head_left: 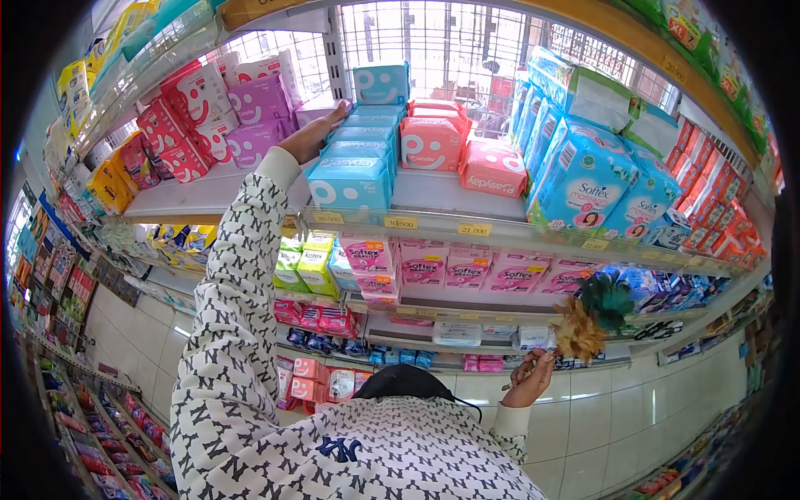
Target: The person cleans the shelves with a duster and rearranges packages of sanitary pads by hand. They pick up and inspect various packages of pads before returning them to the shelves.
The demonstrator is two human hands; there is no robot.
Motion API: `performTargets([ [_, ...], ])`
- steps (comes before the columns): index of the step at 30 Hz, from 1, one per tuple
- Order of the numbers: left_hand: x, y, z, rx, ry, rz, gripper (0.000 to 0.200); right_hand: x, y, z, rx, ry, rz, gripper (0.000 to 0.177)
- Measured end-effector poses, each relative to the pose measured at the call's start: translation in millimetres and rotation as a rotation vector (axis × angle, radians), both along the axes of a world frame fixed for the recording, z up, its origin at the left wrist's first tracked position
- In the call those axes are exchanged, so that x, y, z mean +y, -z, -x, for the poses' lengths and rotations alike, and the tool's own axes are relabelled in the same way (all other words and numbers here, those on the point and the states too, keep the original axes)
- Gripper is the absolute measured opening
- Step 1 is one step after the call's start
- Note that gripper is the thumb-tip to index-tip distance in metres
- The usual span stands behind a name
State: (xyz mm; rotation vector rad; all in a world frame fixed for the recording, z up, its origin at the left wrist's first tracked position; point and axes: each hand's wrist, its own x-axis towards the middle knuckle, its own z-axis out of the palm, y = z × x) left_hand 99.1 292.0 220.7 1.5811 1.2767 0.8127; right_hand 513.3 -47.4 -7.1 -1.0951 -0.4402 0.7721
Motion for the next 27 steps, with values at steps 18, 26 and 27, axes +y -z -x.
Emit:
performTargets([
  [18, -0.2, 1.9, -4.1, -0.191, -0.017, -0.061, 0.089, -11.7, 7.9, -2.1, -0.014, 0.013, -0.032, 0.041],
  [26, 50.0, 33.3, 4.6, -0.352, -0.212, -0.160, 0.081, -22.4, -1.4, 21.3, -0.048, 0.011, 0.014, 0.046],
  [27, 39.7, 31.4, 2.7, -0.458, -0.269, -0.152, 0.083, -24.8, -0.8, 23.0, -0.020, -0.005, 0.025, 0.046],
])
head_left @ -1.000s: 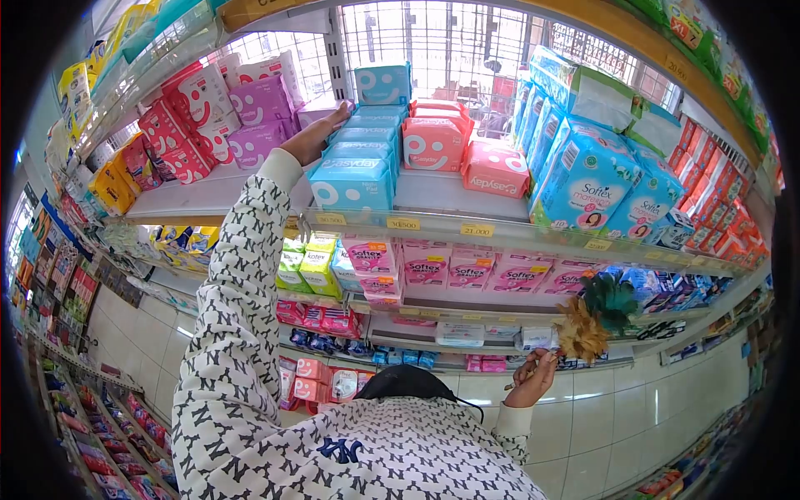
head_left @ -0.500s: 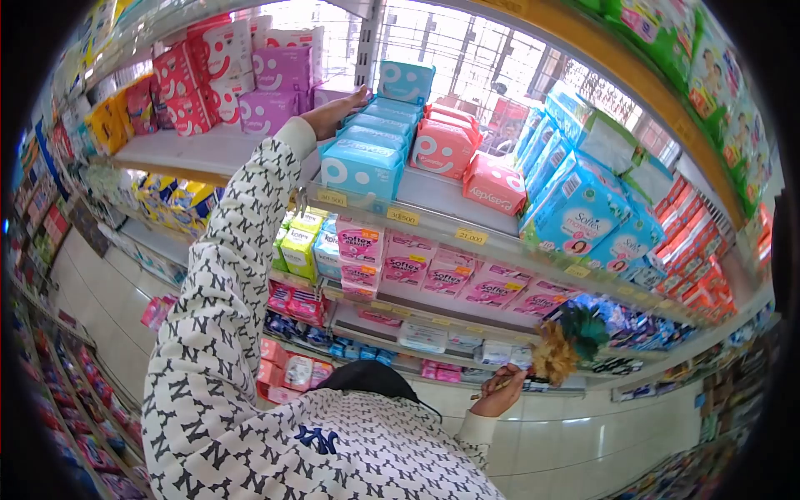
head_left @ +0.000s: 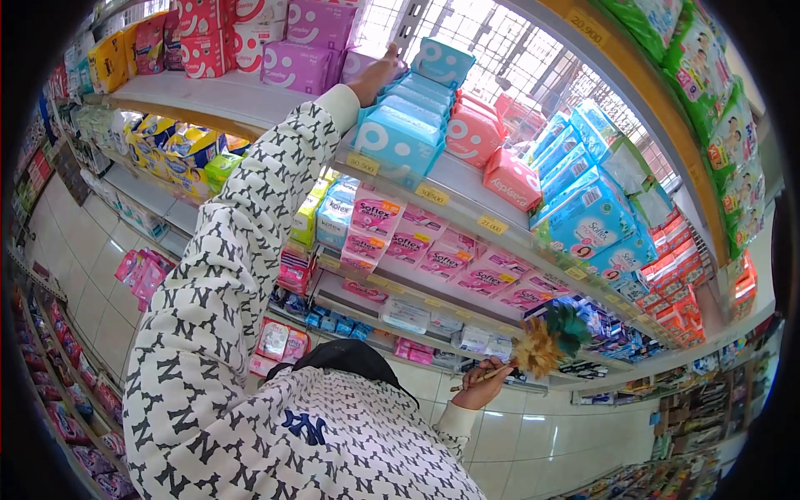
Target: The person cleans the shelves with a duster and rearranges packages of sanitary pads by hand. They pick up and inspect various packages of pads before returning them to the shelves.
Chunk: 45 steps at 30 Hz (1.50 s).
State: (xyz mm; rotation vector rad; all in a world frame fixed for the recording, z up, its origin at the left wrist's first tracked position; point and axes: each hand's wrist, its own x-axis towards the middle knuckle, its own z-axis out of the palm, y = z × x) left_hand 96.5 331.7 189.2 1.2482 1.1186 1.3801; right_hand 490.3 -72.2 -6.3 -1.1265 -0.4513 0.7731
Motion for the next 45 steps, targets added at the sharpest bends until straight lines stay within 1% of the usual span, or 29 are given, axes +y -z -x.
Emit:
performTargets([
  [2, -36.9, -20.5, -5.3, -0.217, -0.099, 0.012, 0.085, -4.3, 2.1, 5.4, 0.060, -0.031, 0.024, 0.047],
  [3, -44.2, -22.8, 2.9, -0.228, -0.160, -0.040, 0.075, -8.9, 1.1, 11.7, 0.062, -0.042, 0.045, 0.043],
  [6, -93.8, -22.6, 23.0, -0.159, -0.068, -0.415, 0.061, -12.3, 33.7, 14.5, -0.043, 0.020, 0.144, 0.038],
  [7, -130.2, -28.2, 36.2, -0.105, 0.001, -0.507, 0.055, -17.5, 51.0, 18.9, -0.063, 0.066, 0.106, 0.028],
  [10, -222.8, -15.2, 83.5, 0.101, 0.218, -0.609, 0.049, -38.2, 108.3, 26.8, -0.388, 0.094, 0.143, 0.022],
  [12, -277.8, 30.5, 82.2, -0.043, 0.486, -0.381, 0.047, -46.4, 131.7, 26.9, -0.310, 0.043, 0.383, 0.022],
  [13, -293.4, 56.2, 111.5, 0.221, 0.589, -0.346, 0.047, -67.3, 155.3, 21.1, -0.278, -0.061, 0.534, 0.027],
  [15, -324.9, 128.6, 136.5, 0.026, 0.871, 0.010, 0.046, -104.0, 224.7, 4.6, -0.193, -0.214, 0.885, 0.031],
  [17, -341.3, 233.8, 144.4, -0.077, 0.760, 0.329, 0.043, -175.6, 298.5, -13.9, 0.027, -0.304, 1.210, 0.036],
  [18, -354.6, 308.5, 141.1, -0.211, 0.518, 0.519, 0.045, -211.3, 317.8, -12.4, 0.071, -0.359, 1.321, 0.035],
  [19, -361.5, 405.3, 149.0, -0.108, 0.184, 0.661, 0.050, -241.5, 321.2, -1.9, 0.057, -0.403, 1.399, 0.035],
  [20, -392.5, 533.9, 167.8, 0.085, -0.029, 0.626, 0.065, -269.4, 315.1, 9.3, -0.001, -0.454, 1.450, 0.034],
  [21, -417.9, 569.9, 173.0, 0.557, -0.203, 0.762, 0.075, -295.4, 303.8, 14.7, -0.070, -0.490, 1.487, 0.034],
  [22, -439.6, 636.3, 188.5, 0.685, -0.270, 0.878, 0.085, -315.6, 290.3, 22.0, -0.147, -0.512, 1.506, 0.033],
  [24, -471.3, 722.7, 202.2, 0.628, -0.443, 0.911, 0.096, -349.5, 249.0, 20.3, -0.308, -0.533, 1.546, 0.032],
  [28, -476.4, 722.3, 188.4, 0.690, -0.408, 1.370, 0.132, -387.1, 151.8, -1.0, -0.548, -0.490, 1.627, 0.031],
  [32, -448.6, 735.0, 181.3, 0.886, -0.349, 1.400, 0.137, -383.7, 107.6, -0.8, -0.753, -0.439, 1.623, 0.029],
  [33, -454.9, 687.9, 174.2, 0.942, -0.356, 1.389, 0.137, -380.2, 89.2, -12.6, -0.802, -0.469, 1.601, 0.028],
  [35, -443.1, 720.9, 173.9, 0.918, -0.372, 1.407, 0.132, -371.9, 101.0, -40.9, -1.046, -0.593, 1.394, 0.028],
  [36, -443.4, 737.6, 172.3, 0.923, -0.399, 1.391, 0.130, -305.0, 97.6, 38.6, -0.810, -0.404, 1.532, 0.020],
  [37, -444.8, 739.1, 168.1, 0.922, -0.501, 1.308, 0.126, -289.5, 107.5, 38.2, -0.987, -0.544, 1.557, 0.022],
  [38, -445.5, 746.1, 162.3, 0.893, -0.525, 1.288, 0.126, -266.6, 120.6, 59.9, -0.958, -0.563, 1.476, 0.027],
  [39, -448.4, 754.0, 158.5, 0.865, -0.561, 1.275, 0.125, -244.8, 132.5, 80.5, -1.074, -0.612, 1.443, 0.028],
  [40, -464.8, 696.2, 146.9, 0.868, -0.624, 1.277, 0.124, -229.0, 94.8, 69.3, -1.221, -0.702, 1.443, 0.032],
  [41, -473.5, 699.2, 136.8, 0.898, -0.732, 1.211, 0.123, -217.0, 113.7, 69.4, -1.338, -0.761, 1.423, 0.040],
  [42, -475.6, 687.4, 130.1, 0.783, -0.755, 1.249, 0.123, -194.2, 126.2, 95.2, -1.422, -0.813, 1.284, 0.048],
  [43, -484.2, 696.2, 129.2, 0.694, -0.852, 1.085, 0.123, -173.8, 150.8, 122.5, -1.411, -0.846, 1.220, 0.051],
  [44, -493.6, 695.7, 118.6, 0.569, -0.801, 1.060, 0.128, -149.5, 167.0, 148.4, -1.413, -0.914, 1.097, 0.054],
  [45, -502.4, 693.0, 109.2, 0.471, -0.755, 1.001, 0.128, -119.9, 176.3, 179.3, -1.319, -1.018, 1.076, 0.069],
])
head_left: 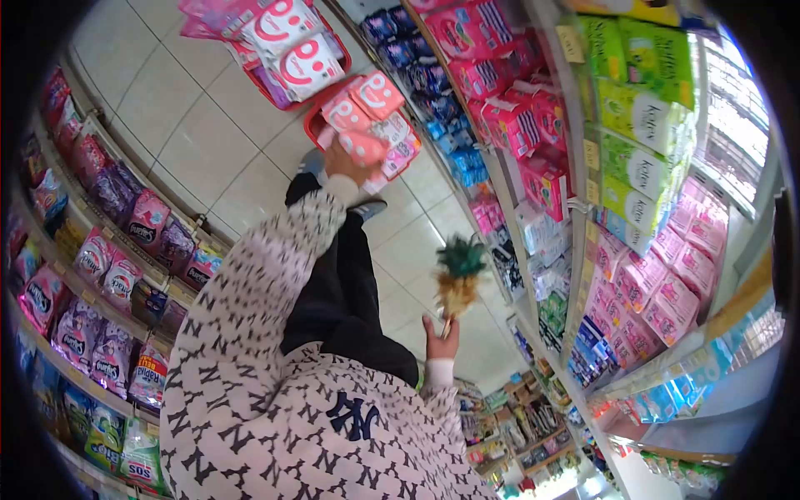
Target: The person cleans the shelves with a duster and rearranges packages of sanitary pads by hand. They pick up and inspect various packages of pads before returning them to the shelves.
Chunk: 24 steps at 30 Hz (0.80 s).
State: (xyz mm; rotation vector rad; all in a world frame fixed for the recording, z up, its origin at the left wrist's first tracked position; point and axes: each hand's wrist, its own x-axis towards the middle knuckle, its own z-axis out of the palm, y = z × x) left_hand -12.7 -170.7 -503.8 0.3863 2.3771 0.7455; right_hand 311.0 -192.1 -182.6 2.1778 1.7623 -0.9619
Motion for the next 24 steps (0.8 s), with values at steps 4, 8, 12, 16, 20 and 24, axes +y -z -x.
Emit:
performTargets([
  [4, -3.5, -144.1, -26.2, -0.341, -0.059, -0.351, 0.123, 81.2, 1.7, 111.3, 0.400, -0.098, 0.070, 0.092],
  [8, -16.6, -231.7, -27.1, -0.395, 0.116, -0.626, 0.105, 91.5, -2.2, 170.2, 0.613, -0.260, -0.008, 0.092],
  [12, -32.6, -277.5, 37.2, -0.892, -0.038, -0.654, 0.077, 94.9, -49.5, 187.8, 1.025, 0.196, 0.258, 0.063],
  [16, -37.0, -340.1, 73.4, -1.452, 0.116, -0.977, 0.077, 83.8, -89.5, 197.7, 1.288, 0.426, 0.616, 0.050],
  [20, -33.5, -398.9, 74.9, -1.171, 0.130, -0.850, 0.052, 69.0, -51.5, 216.0, 0.849, -0.299, -0.653, 0.049],
  [24, -33.1, -401.4, 88.2, -1.024, 0.131, -0.993, 0.053, 60.4, -87.9, 192.1, 0.799, -0.057, -0.524, 0.034],
])
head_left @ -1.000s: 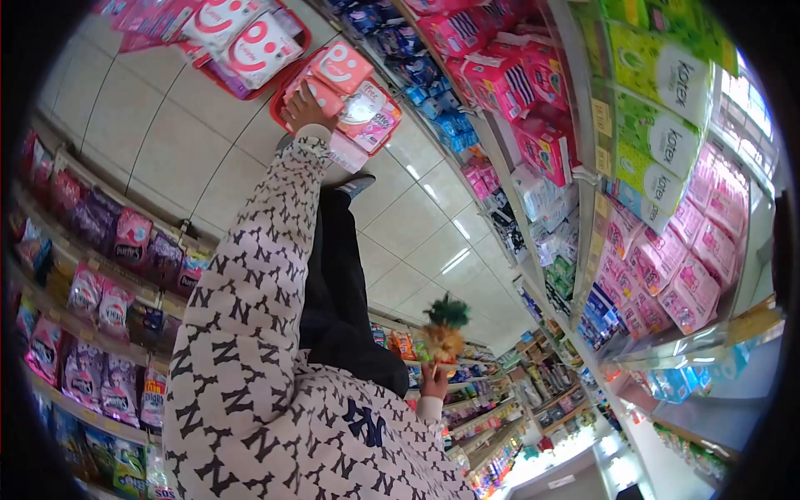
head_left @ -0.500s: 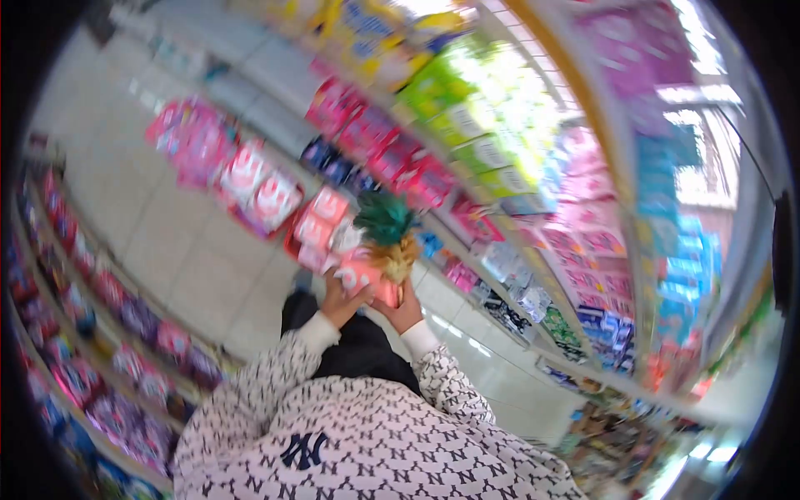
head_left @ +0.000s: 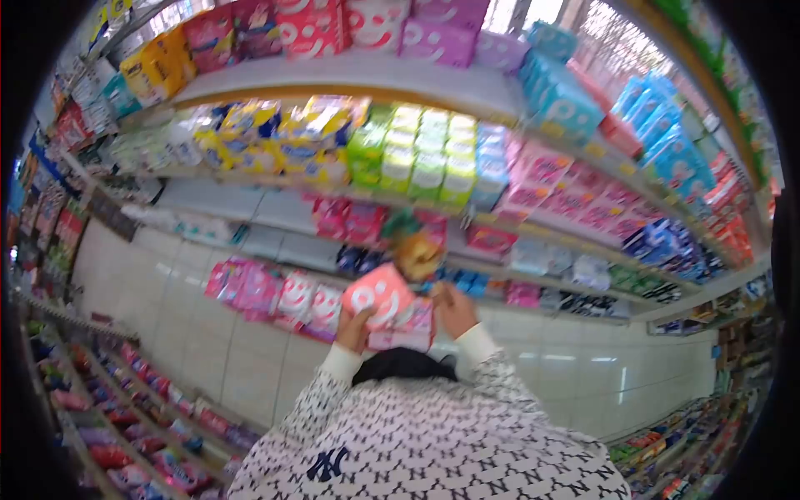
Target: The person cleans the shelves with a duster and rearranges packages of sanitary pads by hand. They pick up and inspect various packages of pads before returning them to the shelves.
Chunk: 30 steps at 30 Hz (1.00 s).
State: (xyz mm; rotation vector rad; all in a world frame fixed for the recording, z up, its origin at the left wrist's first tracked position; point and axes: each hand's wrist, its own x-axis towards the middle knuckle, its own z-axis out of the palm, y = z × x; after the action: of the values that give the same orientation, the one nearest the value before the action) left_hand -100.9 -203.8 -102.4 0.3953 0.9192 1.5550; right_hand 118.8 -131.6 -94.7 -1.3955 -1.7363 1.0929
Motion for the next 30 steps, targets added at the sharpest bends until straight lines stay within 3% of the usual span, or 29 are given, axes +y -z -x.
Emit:
performTargets([
  [3, -13.7, -14.8, 19.6, -0.065, 0.072, -0.038, 0.059, -55.8, -81.1, 15.9, 0.016, -0.053, -0.219, 0.025],
  [5, -23.7, 6.0, 33.6, -0.243, 0.118, -0.093, 0.059, -79.8, -87.2, 19.4, -0.210, -0.265, -0.323, 0.027],
  [7, -39.9, -49.6, 25.6, -0.045, 0.112, -0.155, 0.064, -64.1, -54.2, 8.4, -0.185, -0.073, -0.155, 0.027],
  [11, -50.9, -47.8, 31.7, -0.005, 0.094, -0.068, 0.066, -63.0, -63.6, 0.5, -0.072, 0.180, 0.004, 0.028],
  [12, -52.7, -47.1, 32.6, -0.009, 0.082, -0.071, 0.066, -78.3, -50.3, 2.6, -0.029, 0.059, -0.174, 0.027],
  [15, -60.2, -40.0, 38.2, -0.139, 0.098, -0.103, 0.069, -103.9, -70.7, 14.9, -0.216, -0.292, -0.306, 0.027],
  [16, -55.7, -57.1, 30.4, 0.044, 0.051, -0.150, 0.071, -93.2, -30.6, 8.4, -0.159, -0.186, -0.502, 0.026],
  [19, -60.7, -54.9, 34.8, 0.315, 0.044, -0.105, 0.069, -46.0, -20.8, -7.4, -0.101, 0.146, 0.000, 0.026],
  [22, -65.7, -65.1, 36.7, 0.877, -0.052, -0.237, 0.072, -50.5, -63.4, -1.6, 0.140, 0.189, 0.023, 0.025],
  [24, -70.6, -64.2, 43.7, 0.960, -0.010, -0.205, 0.074, -73.5, -90.5, 9.6, 0.029, -0.164, -0.155, 0.024],
  [25, -68.5, -62.5, 51.6, 1.185, 0.014, -0.326, 0.074, -81.7, -95.8, 14.2, -0.028, -0.328, -0.248, 0.024],
  [26, -66.1, -60.7, 59.6, 1.399, 0.005, -0.457, 0.074, -82.6, -87.8, 18.1, -0.037, -0.315, -0.400, 0.024],
  [29, -67.4, -73.2, 54.7, 1.230, -0.058, -0.401, 0.076, -50.3, -91.5, 11.3, -0.227, -0.072, -0.065, 0.024],
  [30, -64.7, -70.0, 53.8, 1.166, -0.090, -0.462, 0.076, -46.3, -94.2, 7.5, -0.183, -0.008, -0.084, 0.027],
])
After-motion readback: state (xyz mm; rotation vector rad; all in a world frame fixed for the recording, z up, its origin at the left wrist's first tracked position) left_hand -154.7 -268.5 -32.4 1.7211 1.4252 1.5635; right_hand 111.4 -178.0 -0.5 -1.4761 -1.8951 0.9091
